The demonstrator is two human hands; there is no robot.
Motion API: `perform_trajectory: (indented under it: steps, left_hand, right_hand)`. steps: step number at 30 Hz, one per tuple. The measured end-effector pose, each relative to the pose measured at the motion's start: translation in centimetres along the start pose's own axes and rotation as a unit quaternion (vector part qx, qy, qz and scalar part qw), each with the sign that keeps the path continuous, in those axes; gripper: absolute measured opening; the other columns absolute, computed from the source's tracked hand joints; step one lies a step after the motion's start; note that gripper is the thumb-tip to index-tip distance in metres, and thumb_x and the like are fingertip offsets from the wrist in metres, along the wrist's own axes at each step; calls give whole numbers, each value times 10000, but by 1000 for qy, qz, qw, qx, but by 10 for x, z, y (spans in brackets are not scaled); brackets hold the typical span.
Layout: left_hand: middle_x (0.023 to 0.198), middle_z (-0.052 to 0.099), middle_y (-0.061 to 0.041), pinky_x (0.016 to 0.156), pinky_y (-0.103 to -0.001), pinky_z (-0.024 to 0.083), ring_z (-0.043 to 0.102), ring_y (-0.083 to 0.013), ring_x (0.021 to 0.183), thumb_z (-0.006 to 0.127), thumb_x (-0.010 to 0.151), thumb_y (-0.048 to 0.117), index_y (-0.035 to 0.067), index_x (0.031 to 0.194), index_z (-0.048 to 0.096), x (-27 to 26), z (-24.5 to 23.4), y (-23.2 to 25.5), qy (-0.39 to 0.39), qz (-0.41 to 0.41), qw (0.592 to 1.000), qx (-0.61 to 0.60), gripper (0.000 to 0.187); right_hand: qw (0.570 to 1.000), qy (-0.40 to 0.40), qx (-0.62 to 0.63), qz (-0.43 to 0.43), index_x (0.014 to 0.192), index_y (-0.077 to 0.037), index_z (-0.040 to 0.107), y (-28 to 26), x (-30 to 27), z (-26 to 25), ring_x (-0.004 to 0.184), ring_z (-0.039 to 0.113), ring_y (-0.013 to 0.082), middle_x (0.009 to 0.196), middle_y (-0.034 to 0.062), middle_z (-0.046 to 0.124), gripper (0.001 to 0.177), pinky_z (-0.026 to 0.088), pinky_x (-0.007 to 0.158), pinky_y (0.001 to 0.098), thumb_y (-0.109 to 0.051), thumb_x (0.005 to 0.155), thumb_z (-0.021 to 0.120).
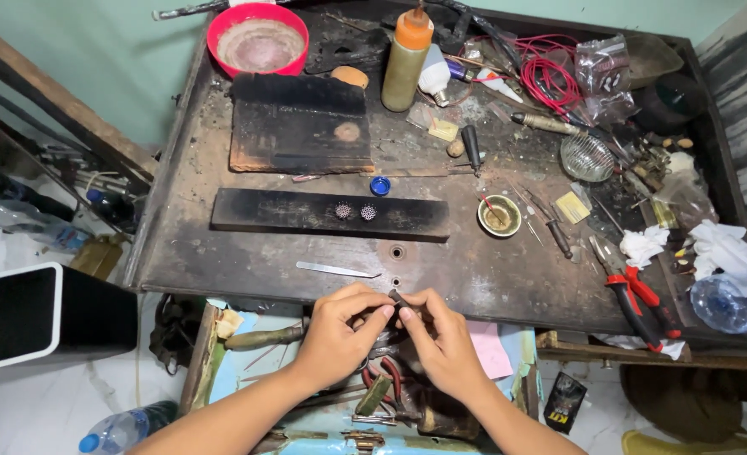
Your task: Soldering and assembling small jewelry components using a torch, tweezers, and pliers at a workbench.
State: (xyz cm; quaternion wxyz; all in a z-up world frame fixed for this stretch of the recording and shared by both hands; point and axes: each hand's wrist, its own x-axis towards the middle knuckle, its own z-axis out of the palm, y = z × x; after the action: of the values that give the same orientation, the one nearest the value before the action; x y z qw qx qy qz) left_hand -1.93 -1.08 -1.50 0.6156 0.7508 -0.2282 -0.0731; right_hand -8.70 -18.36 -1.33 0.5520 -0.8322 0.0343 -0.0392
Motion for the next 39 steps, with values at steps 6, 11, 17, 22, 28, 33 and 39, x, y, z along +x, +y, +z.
perform_trajectory:
  steps: [6, 11, 17, 22, 28, 33, 39]
  left_hand:
    - [893, 774, -28, 624, -255, 511, 671, -118, 718, 706, 917, 179, 78, 948, 830, -1, 4, -4, 7, 13, 1000, -5, 162]
    - [879, 768, -40, 650, -265, 542, 691, -136, 742, 701, 922, 167, 55, 955, 825, -2, 3, 1, 5, 25, 1000, -9, 171]
    - [864, 753, -44, 663, -273, 544, 693, -145, 748, 695, 927, 156, 44, 946, 814, -1, 2, 0, 6, 54, 998, -18, 165]
    - [862, 752, -47, 647, -272, 534, 688, -145, 740, 703, 928, 160, 44, 935, 815, -2, 4, -3, 6, 60, 998, -18, 161]
    - [865, 745, -49, 625, -266, 529, 681, -139, 726, 691, 937, 161, 34, 943, 813, -3, 4, 1, -1, 59, 998, -22, 176]
    - [845, 727, -51, 614, -268, 500, 640, -135, 685, 696, 931, 134, 24, 946, 798, -4, 6, -2, 6, 81, 997, -14, 151]
    - [830, 712, -47, 584, -270, 476, 596, -123, 636, 697, 928, 131, 17, 968, 796, -5, 7, -2, 6, 75, 997, -12, 156]
  right_hand:
    - [998, 25, 4, 61, 1132, -85, 576, 6, -4, 8, 809, 663, 127, 875, 39, 702, 211, 518, 746, 286, -261, 1021, 542]
    - [998, 53, 23, 34, 1052, -84, 558, 15, -7, 13, 664, 523, 97, 742, 8, 598, 145, 421, 631, 282, -227, 1041, 535]
    - [996, 80, 31, 30, 993, -89, 572, 17, -7, 16, 581, 452, 78, 701, -9, 566, 124, 362, 547, 267, -205, 1032, 560]
    - [996, 80, 29, 25, 979, -95, 555, 22, -7, 16, 558, 388, 76, 680, -20, 497, 138, 320, 539, 272, -222, 1034, 564]
    - [994, 105, 44, -3, 925, -101, 518, 28, -6, 20, 616, 455, 78, 842, 19, 603, 144, 373, 564, 257, -187, 1018, 587]
    - [991, 119, 41, -37, 885, -116, 493, 28, -5, 22, 587, 402, 65, 832, 7, 599, 181, 345, 544, 248, -188, 1020, 590]
    - [988, 136, 57, -52, 811, -129, 426, 32, -3, 25, 608, 352, 69, 797, 6, 564, 275, 320, 545, 243, -185, 1005, 613]
